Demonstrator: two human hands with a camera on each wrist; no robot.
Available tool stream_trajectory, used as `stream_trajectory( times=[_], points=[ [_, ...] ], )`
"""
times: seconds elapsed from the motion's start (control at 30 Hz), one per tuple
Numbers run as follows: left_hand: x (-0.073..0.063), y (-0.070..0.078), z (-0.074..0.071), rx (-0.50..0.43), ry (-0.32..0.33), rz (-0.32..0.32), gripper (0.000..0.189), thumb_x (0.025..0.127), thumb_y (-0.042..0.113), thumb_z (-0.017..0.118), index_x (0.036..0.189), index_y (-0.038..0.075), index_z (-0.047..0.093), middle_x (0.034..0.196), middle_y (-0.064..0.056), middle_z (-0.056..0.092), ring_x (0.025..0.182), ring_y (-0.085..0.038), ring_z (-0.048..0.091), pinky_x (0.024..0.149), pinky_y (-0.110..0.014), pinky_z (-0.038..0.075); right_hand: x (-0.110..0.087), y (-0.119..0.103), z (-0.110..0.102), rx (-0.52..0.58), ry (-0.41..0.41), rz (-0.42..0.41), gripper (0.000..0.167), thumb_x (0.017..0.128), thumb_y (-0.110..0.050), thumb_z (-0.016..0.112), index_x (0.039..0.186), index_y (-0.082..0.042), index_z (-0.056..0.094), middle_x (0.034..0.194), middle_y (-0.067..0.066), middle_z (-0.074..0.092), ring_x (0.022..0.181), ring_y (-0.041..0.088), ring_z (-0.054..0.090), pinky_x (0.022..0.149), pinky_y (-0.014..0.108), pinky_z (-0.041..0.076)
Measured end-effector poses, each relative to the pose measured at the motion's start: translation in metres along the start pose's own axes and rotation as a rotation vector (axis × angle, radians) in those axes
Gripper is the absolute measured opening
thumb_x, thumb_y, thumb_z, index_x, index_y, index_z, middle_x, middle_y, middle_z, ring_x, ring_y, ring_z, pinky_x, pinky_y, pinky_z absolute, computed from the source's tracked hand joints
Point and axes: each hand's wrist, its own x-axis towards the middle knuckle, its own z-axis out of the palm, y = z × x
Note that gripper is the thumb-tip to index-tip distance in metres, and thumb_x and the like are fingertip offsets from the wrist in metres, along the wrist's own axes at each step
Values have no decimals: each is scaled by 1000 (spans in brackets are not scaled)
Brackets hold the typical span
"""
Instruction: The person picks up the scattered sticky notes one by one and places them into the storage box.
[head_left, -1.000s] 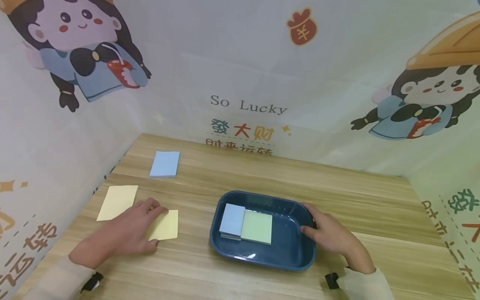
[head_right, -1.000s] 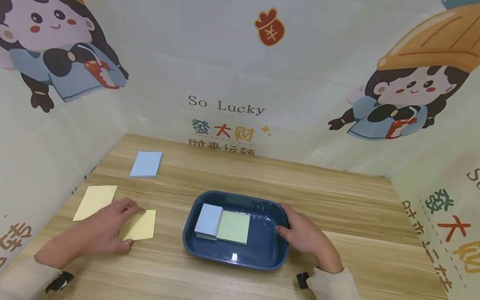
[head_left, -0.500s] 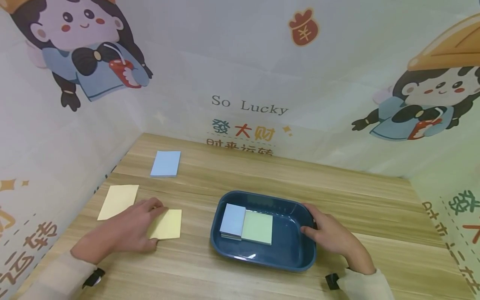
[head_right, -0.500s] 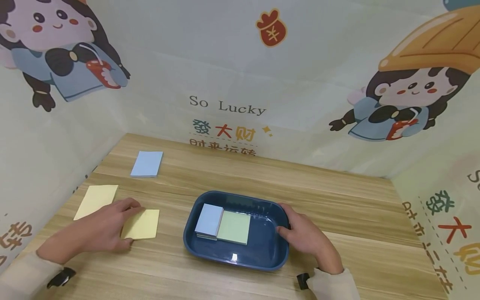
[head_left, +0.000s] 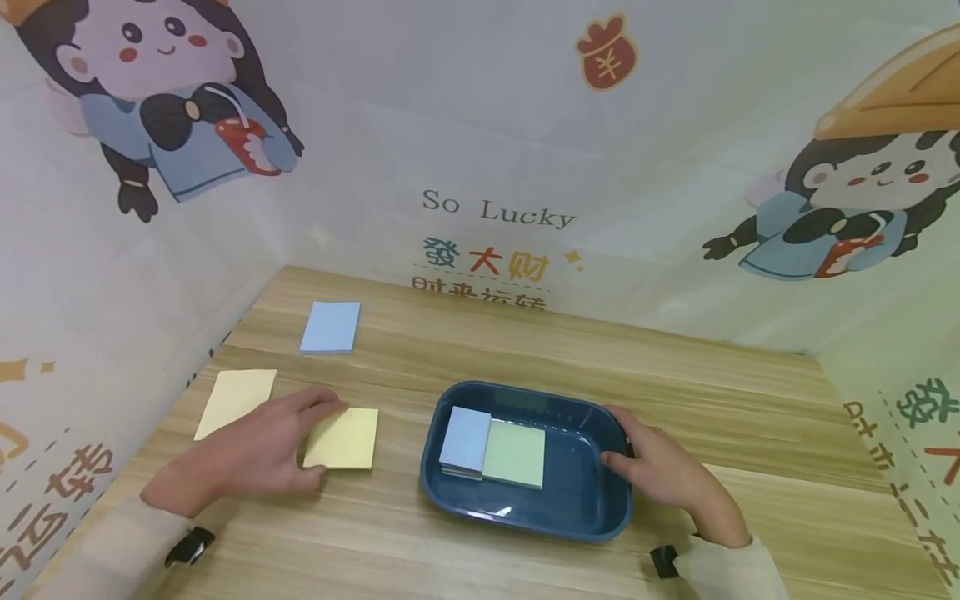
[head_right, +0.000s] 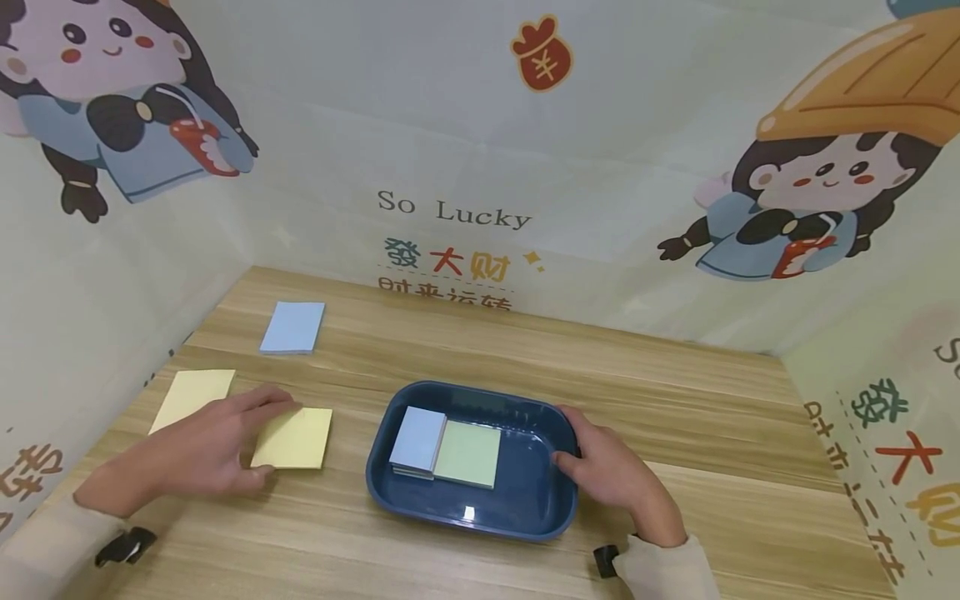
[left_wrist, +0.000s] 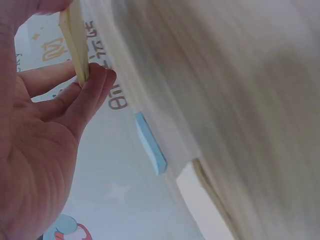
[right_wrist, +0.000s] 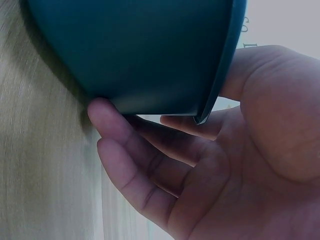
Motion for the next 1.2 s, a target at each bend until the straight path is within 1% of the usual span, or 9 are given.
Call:
stream_trajectory(
  times=[0.1, 0.27, 0.33, 0.47, 0.57, 0.63, 0.83, 1.07, 1.2],
  points=[
    [5, 2, -3, -13, 3, 10, 77, 75, 25, 88, 142, -5, 65, 135, -16, 65, 114, -31, 70, 94, -49, 63, 0, 0, 0, -6, 1, 5, 63, 105, -9, 70, 157, 12, 43, 137, 28, 69, 120, 45, 72, 97, 57, 62],
    [13, 7, -8, -43, 4, 31, 76, 75, 21, 89, 143, -4, 65, 137, -11, 64, 114, -26, 70, 94, -45, 63, 0, -1, -1, -12, 3, 0, 64, 104, -9, 71, 157, 12, 42, 137, 29, 69, 120, 46, 71, 96, 58, 62],
    [16, 9, -11, -48, -4, 30, 76, 76, 21, 89, 144, -3, 64, 138, -11, 64, 115, -26, 69, 94, -46, 63, 0, -1, -1, -7, 3, -1, 64, 104, -9, 71, 157, 12, 42, 137, 29, 69, 120, 46, 72, 95, 57, 62],
    [23, 13, -16, -58, -25, 26, 78, 79, 22, 87, 148, -3, 62, 143, -13, 63, 121, -31, 68, 98, -50, 62, 0, 0, -1, 2, 4, -6, 63, 104, -9, 70, 157, 12, 42, 137, 30, 68, 119, 47, 72, 94, 56, 63],
    [30, 16, -18, -70, -28, 38, 79, 79, 22, 87, 149, -3, 61, 144, -13, 62, 125, -33, 67, 101, -52, 61, 0, 0, 0, 3, 6, 1, 62, 104, -8, 69, 157, 11, 43, 138, 30, 68, 120, 47, 71, 95, 56, 63],
    [35, 19, -18, -72, -26, 53, 79, 78, 22, 88, 149, -3, 61, 143, -11, 63, 125, -31, 67, 101, -51, 61, 0, 0, 0, 0, 6, 6, 62, 105, -8, 69, 158, 11, 43, 139, 30, 68, 122, 47, 70, 96, 56, 63],
    [55, 30, -18, -72, -42, 78, 75, 80, 25, 87, 147, 1, 64, 140, -5, 63, 121, -25, 67, 101, -47, 60, 0, 0, 0, 5, 6, -4, 63, 104, -7, 69, 157, 13, 42, 138, 31, 67, 121, 48, 71, 95, 56, 63],
    [74, 43, -14, -83, -81, 120, 69, 81, 26, 85, 143, 1, 66, 139, -9, 63, 116, -27, 67, 98, -46, 61, -1, -1, -1, -6, 12, -2, 64, 104, -8, 70, 157, 13, 42, 139, 32, 67, 121, 48, 71, 96, 57, 63],
    [82, 47, -12, -86, -90, 134, 68, 81, 25, 85, 143, 1, 66, 138, -9, 62, 114, -25, 66, 97, -43, 61, 0, -1, -1, -8, 10, -7, 63, 104, -7, 70, 157, 14, 42, 138, 32, 67, 121, 48, 70, 96, 57, 63]
  ],
)
